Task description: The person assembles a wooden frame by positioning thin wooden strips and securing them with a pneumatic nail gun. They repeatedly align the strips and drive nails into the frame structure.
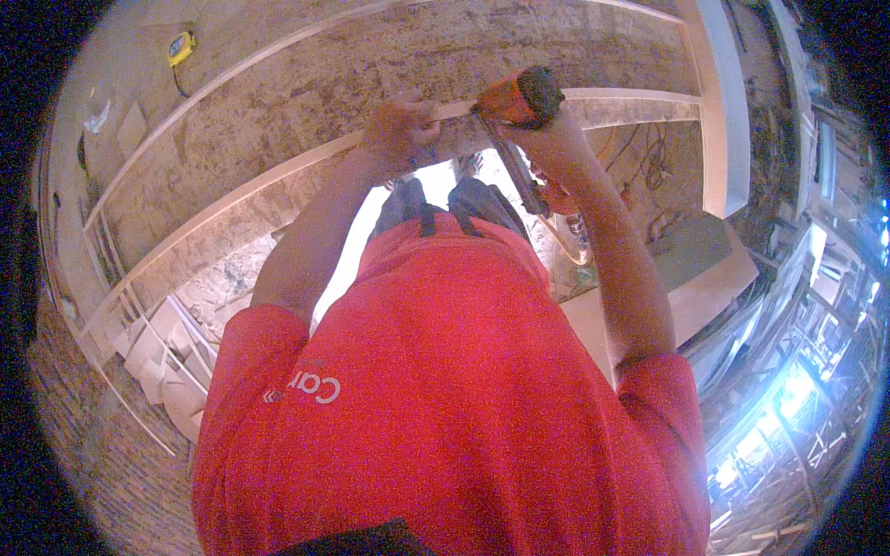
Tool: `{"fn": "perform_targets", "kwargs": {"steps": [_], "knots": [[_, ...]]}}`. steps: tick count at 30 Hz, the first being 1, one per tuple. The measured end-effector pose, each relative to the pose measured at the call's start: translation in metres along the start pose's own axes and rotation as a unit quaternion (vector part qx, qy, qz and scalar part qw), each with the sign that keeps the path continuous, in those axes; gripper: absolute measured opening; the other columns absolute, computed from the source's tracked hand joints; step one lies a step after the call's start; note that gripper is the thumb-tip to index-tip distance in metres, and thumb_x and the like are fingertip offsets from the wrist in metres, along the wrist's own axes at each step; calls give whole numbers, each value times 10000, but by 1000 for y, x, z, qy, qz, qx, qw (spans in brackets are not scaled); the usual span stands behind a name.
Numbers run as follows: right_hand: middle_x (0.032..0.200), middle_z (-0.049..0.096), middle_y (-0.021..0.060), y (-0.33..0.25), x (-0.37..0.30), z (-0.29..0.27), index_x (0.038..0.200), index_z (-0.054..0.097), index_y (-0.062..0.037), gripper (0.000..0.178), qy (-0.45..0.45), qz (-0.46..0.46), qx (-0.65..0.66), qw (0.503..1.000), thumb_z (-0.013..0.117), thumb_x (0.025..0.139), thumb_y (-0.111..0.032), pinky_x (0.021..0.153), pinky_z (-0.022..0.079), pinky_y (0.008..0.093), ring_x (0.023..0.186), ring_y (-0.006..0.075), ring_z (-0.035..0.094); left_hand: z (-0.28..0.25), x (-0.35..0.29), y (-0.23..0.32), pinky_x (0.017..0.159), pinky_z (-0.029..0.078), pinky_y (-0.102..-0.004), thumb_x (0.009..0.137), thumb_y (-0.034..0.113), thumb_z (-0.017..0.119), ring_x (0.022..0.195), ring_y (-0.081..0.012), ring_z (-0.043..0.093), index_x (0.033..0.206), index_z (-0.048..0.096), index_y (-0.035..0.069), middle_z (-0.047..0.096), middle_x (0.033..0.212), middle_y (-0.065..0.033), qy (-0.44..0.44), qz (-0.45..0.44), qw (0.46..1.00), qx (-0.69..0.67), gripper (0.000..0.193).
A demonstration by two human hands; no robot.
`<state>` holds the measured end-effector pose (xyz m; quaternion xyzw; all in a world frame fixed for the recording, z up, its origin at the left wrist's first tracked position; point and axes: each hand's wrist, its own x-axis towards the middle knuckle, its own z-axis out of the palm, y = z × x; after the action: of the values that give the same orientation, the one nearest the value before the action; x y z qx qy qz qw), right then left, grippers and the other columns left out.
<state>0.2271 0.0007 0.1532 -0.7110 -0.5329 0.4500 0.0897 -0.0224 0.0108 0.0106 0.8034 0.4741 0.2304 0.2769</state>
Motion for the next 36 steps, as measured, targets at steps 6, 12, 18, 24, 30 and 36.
{"fn": "perform_targets", "kwargs": {"steps": [6, 12, 18, 24, 30, 36], "knots": [[706, 649, 3, -10, -5, -1, 1040, 684, -68, 368, 2, 9, 7, 1000, 864, 820, -302, 426, 482, 306, 492, 116, 588, 2, -1, 2, 767, 580, -498, 826, 270, 702, 854, -384, 694, 860, 720, 66, 651, 881, -166, 10, -8, 1000, -8, 207], [702, 635, -8, -5, -4, 0, 1049, 688, -78, 383, 9, 15, 14, 1000, 877, 793, -290, 435, 475, 301, 501, 105, 569, 7, -1, 0, 774, 579, -501, 820, 268, 704, 874, -390, 693, 860, 722, 67, 653, 899, -172, 5, 1, 1000, -30, 206], [606, 545, -22, -18, -9, 6, 1019, 668, -65, 256, 27, -27, -22, 999, 806, 872, -223, 423, 435, 303, 468, 106, 535, 6, 1, -1, 822, 572, -502, 831, 281, 701, 902, -390, 690, 870, 723, 57, 657, 917, -174, -12, -5, 1000, -16, 228], [615, 552, -25, -10, -10, 2, 1039, 674, -96, 291, 11, 25, 41, 999, 835, 856, -256, 414, 416, 295, 463, 101, 518, 1, 3, -2, 816, 574, -494, 834, 326, 710, 921, -382, 689, 899, 725, 71, 660, 957, -167, -13, -10, 1000, 22, 263], [641, 556, -39, 61, -43, -3, 1020, 674, -82, 315, 57, 96, 199, 974, 851, 849, -280, 414, 382, 283, 467, 89, 504, -40, -37, 9, 811, 576, -483, 808, 362, 749, 918, -363, 688, 949, 745, 97, 664, 980, -163, 95, -3, 988, 124, 300], [601, 513, -46, 88, -70, -8, 1020, 652, -89, 241, 61, 111, 177, 976, 809, 906, -232, 414, 391, 264, 445, 78, 491, -53, -71, -48, 811, 581, -462, 788, 299, 800, 918, -344, 699, 1040, 765, 83, 677, 986, -147, -2, -144, 989, 23, 333]]}}
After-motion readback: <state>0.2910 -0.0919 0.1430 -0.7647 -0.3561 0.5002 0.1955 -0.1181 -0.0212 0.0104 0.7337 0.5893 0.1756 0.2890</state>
